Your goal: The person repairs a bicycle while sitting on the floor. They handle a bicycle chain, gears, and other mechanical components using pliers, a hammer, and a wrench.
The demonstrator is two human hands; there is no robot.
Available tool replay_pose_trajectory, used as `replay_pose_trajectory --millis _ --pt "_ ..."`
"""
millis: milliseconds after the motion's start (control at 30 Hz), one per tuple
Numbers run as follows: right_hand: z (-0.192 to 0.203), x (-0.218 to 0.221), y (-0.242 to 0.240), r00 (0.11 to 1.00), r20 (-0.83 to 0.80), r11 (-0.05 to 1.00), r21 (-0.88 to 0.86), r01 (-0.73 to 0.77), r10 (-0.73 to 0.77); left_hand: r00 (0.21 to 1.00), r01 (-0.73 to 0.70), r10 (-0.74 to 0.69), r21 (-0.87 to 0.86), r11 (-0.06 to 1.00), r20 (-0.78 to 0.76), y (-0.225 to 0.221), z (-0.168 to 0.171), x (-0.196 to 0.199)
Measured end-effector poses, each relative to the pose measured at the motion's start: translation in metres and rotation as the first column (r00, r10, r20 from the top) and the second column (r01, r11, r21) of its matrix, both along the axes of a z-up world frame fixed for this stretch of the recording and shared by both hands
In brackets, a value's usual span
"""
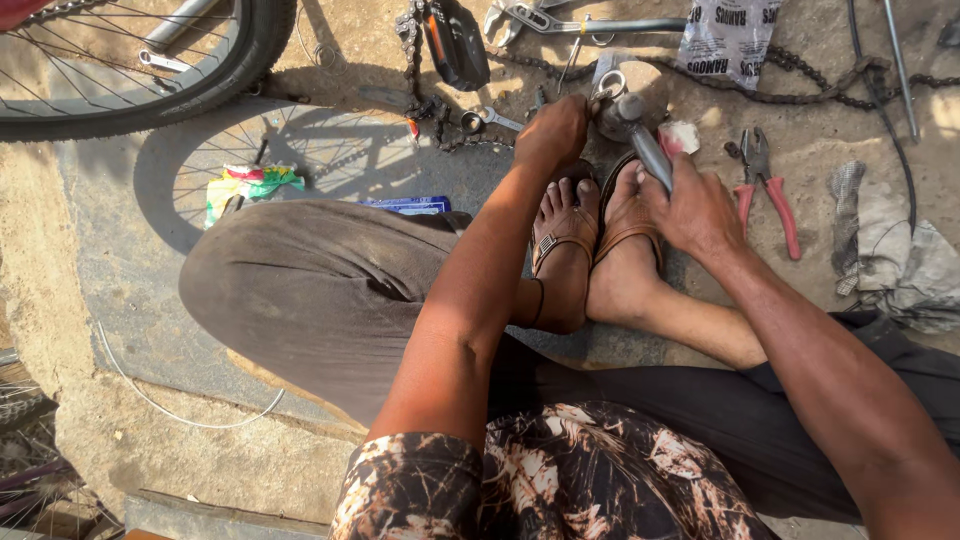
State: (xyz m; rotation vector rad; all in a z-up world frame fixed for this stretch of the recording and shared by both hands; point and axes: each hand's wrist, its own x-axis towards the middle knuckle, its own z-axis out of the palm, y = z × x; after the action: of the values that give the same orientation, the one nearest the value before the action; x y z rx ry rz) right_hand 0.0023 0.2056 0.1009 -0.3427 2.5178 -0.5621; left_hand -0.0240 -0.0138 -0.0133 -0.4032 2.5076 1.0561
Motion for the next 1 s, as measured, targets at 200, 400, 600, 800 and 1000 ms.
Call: replay_pose_trajectory --millis 200,400,600,800,1000 --pt "-0.003 -0.003 0.005 0.994 -0.065 0.954 -0.292 0.070 -0.092 1.000 0.018 -0.018 0.000 1.000 0.002 0.002 0.003 0.006" --pt "0.010 -0.027 0.000 0.866 -0.482 0.782 -0.588 -0.207 -0.134 0.999 0.048 -0.048 -0.024 0.999 0.010 0.003 -0.001 -0.001" --pt "-0.016 -0.042 -0.011 0.999 -0.028 0.999 -0.013 -0.046 0.045 0.997 0.026 -0.030 -0.055 0.998 -0.067 0.007 -0.005 0.002" --pt "0.006 -0.033 0.001 0.950 -0.313 0.938 -0.325 -0.122 0.015 0.994 0.015 -0.023 -0.071 0.997 -0.105 0.010 -0.007 0.013" --pt "0.007 -0.036 0.001 0.824 -0.542 0.801 -0.561 -0.211 -0.162 0.981 0.059 -0.083 -0.138 0.989 -0.173 0.009 -0.006 0.008"
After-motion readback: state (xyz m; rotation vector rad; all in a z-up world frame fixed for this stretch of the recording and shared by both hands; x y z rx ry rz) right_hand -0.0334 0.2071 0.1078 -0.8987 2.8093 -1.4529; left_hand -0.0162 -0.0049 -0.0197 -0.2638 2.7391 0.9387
